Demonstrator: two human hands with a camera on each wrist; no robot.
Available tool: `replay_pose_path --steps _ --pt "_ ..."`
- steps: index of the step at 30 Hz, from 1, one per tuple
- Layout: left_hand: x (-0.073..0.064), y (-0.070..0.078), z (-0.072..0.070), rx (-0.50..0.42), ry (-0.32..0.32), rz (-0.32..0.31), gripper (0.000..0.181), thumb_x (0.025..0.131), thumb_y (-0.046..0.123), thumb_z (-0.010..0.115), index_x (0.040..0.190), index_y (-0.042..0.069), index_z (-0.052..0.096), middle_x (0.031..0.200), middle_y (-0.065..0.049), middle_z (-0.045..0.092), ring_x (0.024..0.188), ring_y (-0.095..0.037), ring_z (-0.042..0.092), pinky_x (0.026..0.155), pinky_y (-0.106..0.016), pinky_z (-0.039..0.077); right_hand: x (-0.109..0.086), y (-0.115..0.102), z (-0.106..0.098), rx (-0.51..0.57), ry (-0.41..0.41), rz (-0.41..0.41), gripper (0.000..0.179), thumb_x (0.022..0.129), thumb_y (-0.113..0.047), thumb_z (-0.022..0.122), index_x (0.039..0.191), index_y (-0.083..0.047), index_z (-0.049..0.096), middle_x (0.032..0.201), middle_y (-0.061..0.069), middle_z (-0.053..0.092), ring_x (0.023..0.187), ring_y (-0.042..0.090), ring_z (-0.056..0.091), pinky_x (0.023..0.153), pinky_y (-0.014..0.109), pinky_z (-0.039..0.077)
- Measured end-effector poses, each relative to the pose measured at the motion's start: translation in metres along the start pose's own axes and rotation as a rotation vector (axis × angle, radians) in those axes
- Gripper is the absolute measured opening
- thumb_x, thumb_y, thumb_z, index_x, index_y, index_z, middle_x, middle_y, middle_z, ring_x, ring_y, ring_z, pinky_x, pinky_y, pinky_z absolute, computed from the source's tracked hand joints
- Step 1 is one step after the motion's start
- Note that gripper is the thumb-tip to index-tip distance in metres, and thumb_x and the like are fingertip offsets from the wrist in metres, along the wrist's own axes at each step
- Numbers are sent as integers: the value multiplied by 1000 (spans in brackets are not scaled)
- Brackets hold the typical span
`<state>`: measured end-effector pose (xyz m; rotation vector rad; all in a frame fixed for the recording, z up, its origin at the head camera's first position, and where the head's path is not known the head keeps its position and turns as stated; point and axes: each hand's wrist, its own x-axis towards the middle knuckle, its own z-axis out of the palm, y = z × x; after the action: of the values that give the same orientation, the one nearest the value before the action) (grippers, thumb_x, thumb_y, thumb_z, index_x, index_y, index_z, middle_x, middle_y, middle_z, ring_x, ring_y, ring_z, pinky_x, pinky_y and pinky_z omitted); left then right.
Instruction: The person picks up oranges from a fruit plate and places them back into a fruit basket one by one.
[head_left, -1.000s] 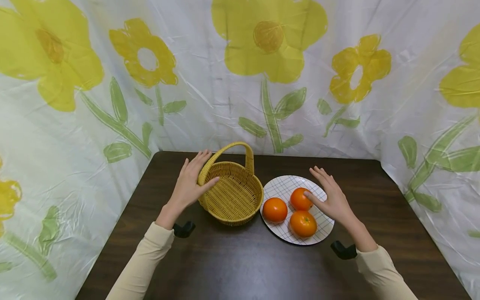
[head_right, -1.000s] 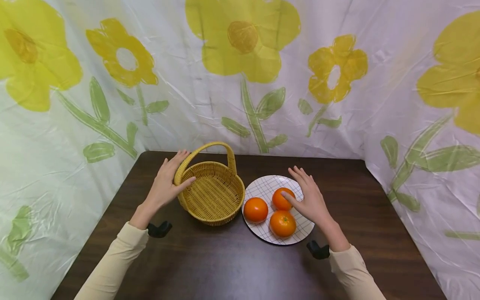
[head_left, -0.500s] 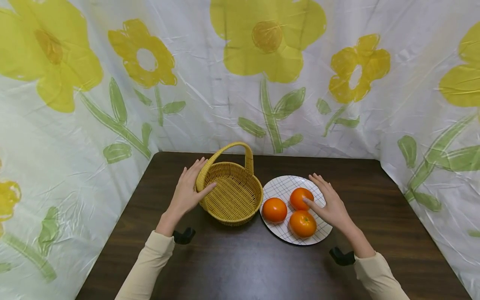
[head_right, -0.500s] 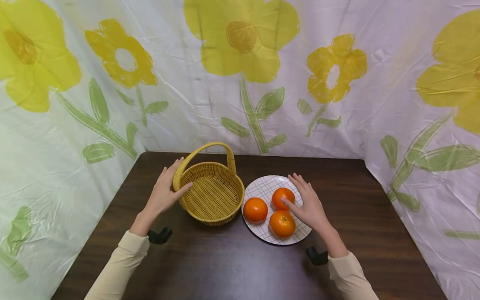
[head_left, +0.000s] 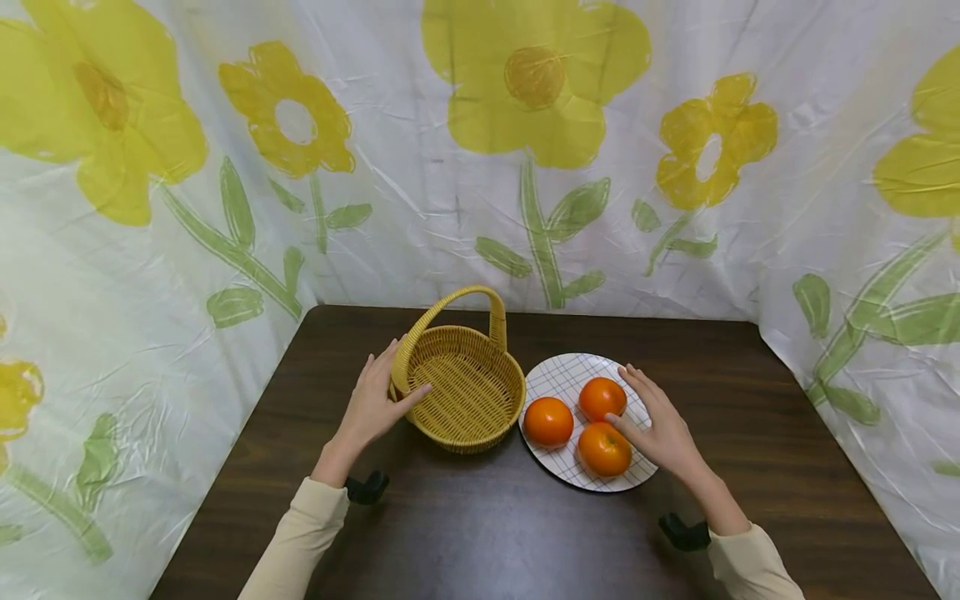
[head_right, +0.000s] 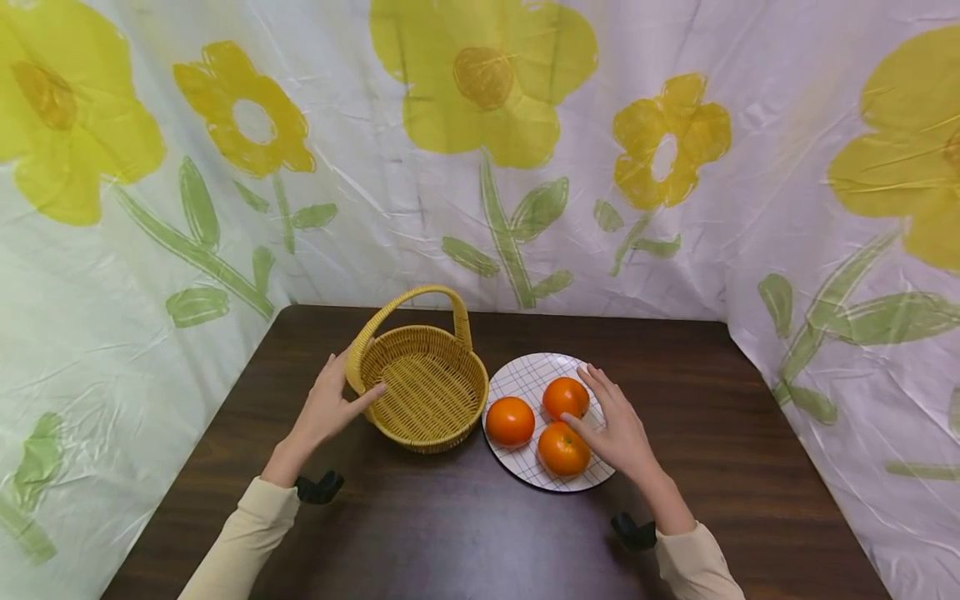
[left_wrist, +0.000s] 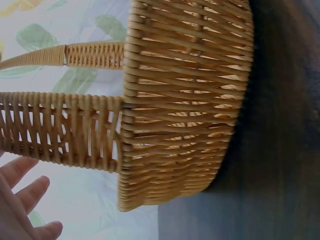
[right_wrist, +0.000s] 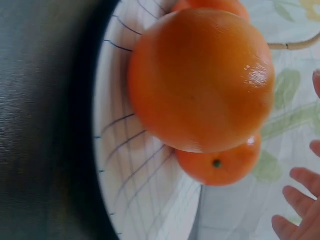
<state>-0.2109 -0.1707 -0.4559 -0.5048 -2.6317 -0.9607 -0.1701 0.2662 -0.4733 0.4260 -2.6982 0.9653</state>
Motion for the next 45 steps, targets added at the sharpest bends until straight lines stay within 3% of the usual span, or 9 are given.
replay_pose_path --steps 5,21,29,45 --pt "-6 -5 4 6 -19 -12 80 81 51 65 146 21 31 149 -12 31 139 -29 25 112 -53 12 -8 2 5 -10 11 9 71 80 -35 71 141 -15 41 148 10 33 134 36 30 93 70 30" --pt "-21 -21 18 9 -37 -35 83 80 52 66 147 37 19 155 2 16 143 -24 12 108 -63 12 -27 8 15 10 -14 34 76 78 -35 74 142 -16 38 146 16 34 130 40 34 92 68 33" --pt "-27 -26 24 25 -70 -51 86 80 54 64 149 33 16 156 0 12 143 -26 11 105 -65 15 -32 7 21 31 -3 -13 76 76 -29 77 140 -9 42 143 17 37 128 39 37 94 65 34" --pt "-36 -32 32 25 -88 -54 84 80 54 65 147 37 17 156 6 8 144 -20 5 106 -64 15 -47 7 32 40 30 -11 80 69 -28 82 137 -7 44 143 19 35 126 42 38 91 67 35"
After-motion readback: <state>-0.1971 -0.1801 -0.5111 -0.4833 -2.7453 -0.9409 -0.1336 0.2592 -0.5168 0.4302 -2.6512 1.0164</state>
